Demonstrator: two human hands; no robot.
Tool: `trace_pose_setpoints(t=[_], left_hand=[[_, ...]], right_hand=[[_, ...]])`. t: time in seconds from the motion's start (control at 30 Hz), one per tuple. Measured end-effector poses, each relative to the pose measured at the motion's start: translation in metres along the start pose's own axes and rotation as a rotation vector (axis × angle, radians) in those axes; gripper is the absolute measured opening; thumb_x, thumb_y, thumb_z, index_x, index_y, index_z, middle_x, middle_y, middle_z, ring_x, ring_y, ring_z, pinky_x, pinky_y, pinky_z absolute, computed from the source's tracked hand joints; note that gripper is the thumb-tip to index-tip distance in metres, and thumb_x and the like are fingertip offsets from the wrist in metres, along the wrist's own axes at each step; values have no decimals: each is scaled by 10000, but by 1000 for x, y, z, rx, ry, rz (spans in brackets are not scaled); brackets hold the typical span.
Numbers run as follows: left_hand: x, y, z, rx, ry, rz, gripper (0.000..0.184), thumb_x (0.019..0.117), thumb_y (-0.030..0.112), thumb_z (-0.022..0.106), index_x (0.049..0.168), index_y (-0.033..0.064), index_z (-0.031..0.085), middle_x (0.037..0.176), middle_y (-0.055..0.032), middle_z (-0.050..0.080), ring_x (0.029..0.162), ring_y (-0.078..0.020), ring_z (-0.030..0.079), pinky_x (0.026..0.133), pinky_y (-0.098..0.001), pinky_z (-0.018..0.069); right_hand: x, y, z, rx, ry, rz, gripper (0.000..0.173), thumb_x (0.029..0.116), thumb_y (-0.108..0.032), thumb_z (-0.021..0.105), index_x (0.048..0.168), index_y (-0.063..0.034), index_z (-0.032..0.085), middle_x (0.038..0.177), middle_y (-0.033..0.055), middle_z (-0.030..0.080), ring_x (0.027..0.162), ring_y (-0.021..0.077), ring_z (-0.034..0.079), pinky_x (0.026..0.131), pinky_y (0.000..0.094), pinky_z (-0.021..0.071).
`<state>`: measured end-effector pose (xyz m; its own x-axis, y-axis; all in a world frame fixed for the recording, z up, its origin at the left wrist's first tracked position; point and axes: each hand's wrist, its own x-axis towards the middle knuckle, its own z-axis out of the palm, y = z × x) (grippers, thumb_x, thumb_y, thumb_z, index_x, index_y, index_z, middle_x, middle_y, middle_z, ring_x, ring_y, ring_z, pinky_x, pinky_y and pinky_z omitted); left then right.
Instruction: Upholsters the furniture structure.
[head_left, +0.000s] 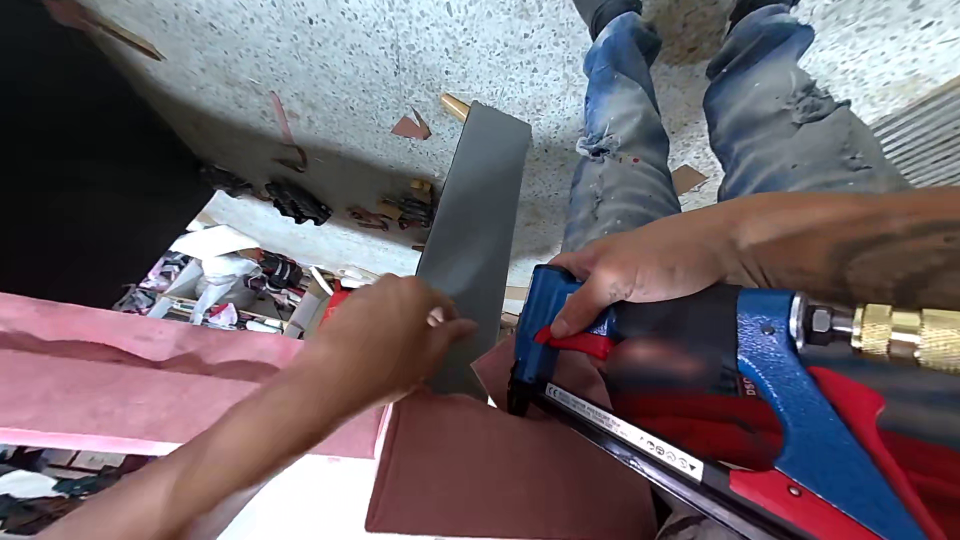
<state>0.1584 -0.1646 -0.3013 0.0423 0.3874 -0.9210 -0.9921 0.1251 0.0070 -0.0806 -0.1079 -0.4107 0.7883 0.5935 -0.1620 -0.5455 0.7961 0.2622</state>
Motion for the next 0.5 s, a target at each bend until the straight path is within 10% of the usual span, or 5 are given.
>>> trace_pose_setpoints(t=[0.13,0.5], left_hand=[[-29,-31,3,-26,329,81,364,968,571,574,902,271,768,689,95,682,599,-74,666,545,-385,585],[-67,-39,75,-599,554,-52,340,1023,456,535,852,271,764,730,145,692,607,0,632,506,-206,522]], right_hand=[[0,-15,6,-6,31,-21,227,1046,-215,521,1231,-106,596,750,148,659,479,191,627,455,326,567],[-1,-44,30,5,118,-14,260,1054,-306,532,1173,-87,606,642,117,607,433,153,579,412,248,494]])
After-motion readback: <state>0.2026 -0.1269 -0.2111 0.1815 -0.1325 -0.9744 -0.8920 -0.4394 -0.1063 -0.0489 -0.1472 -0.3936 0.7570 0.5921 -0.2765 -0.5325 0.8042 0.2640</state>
